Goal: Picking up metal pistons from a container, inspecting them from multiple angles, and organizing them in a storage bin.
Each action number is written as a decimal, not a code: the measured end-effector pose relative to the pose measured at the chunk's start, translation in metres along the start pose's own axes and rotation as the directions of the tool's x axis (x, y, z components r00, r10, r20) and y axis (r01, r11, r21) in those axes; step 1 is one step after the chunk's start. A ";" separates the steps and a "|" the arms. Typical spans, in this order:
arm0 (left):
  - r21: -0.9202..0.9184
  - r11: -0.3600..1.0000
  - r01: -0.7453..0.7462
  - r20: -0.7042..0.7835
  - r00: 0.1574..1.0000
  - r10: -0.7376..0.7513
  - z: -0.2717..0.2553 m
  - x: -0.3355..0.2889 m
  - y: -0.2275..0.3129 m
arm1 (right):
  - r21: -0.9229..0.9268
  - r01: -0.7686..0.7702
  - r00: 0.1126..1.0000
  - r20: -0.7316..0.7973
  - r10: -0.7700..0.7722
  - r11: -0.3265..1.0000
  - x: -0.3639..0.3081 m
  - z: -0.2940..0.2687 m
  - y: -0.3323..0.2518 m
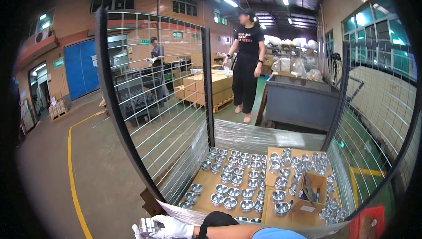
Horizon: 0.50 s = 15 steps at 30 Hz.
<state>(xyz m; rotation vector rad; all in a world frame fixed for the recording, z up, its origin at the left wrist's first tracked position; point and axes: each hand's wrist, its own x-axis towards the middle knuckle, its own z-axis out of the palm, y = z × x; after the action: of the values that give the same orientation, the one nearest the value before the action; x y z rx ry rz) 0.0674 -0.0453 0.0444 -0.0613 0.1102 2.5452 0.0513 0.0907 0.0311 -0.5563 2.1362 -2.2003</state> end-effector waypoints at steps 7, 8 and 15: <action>0.100 0.963 -0.250 -0.162 0.951 0.264 0.023 -0.013 0.017 | -0.148 0.145 0.982 0.144 -0.124 0.978 0.034 0.026 0.000; 0.101 0.959 -0.264 -0.167 0.946 0.278 0.026 -0.012 0.018 | -0.307 0.230 0.972 0.124 -0.201 0.923 0.038 0.028 0.009; 0.109 0.983 -0.145 -0.131 0.979 0.159 -0.003 -0.006 0.018 | -0.192 0.181 0.983 0.043 -0.176 0.965 0.024 0.024 0.031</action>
<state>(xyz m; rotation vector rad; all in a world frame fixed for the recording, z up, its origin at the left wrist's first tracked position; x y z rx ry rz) 0.0628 -0.0637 0.0432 -0.1993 0.3058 2.6823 0.0281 0.0598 0.0062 -0.8129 2.3923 -2.0622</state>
